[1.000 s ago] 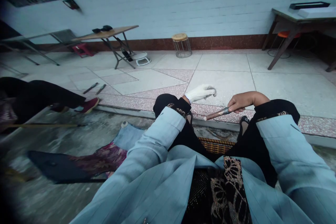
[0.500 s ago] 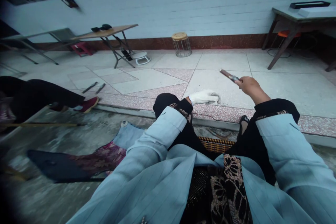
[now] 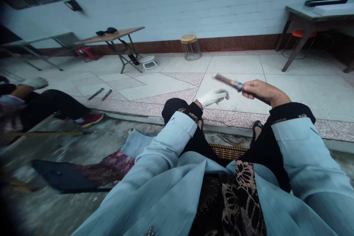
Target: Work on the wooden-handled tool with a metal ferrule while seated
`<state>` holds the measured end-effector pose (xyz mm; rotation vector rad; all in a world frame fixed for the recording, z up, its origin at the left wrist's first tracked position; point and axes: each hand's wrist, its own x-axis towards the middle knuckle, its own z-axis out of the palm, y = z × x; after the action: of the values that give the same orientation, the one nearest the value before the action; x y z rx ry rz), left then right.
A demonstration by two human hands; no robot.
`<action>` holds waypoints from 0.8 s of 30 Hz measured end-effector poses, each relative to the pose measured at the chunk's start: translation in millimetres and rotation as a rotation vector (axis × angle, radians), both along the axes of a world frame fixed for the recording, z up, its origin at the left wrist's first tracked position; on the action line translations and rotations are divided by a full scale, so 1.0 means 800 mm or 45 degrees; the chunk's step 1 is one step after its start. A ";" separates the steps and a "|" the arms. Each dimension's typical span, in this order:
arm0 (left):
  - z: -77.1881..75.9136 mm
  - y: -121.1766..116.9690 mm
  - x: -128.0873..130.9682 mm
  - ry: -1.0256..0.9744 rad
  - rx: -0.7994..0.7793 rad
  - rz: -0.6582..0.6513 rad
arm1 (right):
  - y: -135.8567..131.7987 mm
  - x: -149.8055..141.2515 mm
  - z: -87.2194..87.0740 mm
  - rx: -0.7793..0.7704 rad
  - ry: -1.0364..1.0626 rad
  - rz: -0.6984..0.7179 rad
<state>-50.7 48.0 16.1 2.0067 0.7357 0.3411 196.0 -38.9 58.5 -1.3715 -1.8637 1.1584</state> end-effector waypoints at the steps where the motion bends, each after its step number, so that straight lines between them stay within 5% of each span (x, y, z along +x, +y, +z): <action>1: -0.003 -0.001 0.001 -0.026 -0.035 -0.056 | 0.004 0.004 0.000 0.092 0.096 -0.196; 4: -0.014 -0.004 0.003 -0.027 -0.119 -0.278 | 0.022 0.015 -0.008 0.216 0.133 -0.603; 7: -0.018 -0.008 0.005 -0.014 -0.160 -0.427 | 0.036 0.017 -0.021 0.164 -0.338 -0.769; 10: -0.015 -0.008 0.003 -0.027 -0.158 -0.454 | 0.040 0.011 -0.032 0.106 -0.963 -0.687; 13: -0.010 -0.005 0.000 -0.005 -0.079 -0.381 | 0.036 0.000 -0.042 -0.054 -1.257 -0.376; 17: -0.003 -0.001 -0.006 0.030 0.069 -0.236 | 0.020 -0.010 -0.044 -0.409 -1.030 0.333; 20: 0.004 -0.004 -0.008 0.021 0.109 -0.094 | 0.005 -0.013 -0.030 -0.389 -0.618 0.642; 22: 0.009 -0.011 -0.008 0.052 0.102 -0.047 | -0.002 -0.011 -0.016 -0.247 -0.400 0.555; 24: 0.013 -0.022 -0.006 0.104 0.041 -0.068 | -0.003 -0.006 -0.005 -0.057 -0.235 0.214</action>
<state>-55.7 30.7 26.5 2.0765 0.7299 0.2419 191.0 -41.4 54.7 -1.4096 -2.1298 1.1959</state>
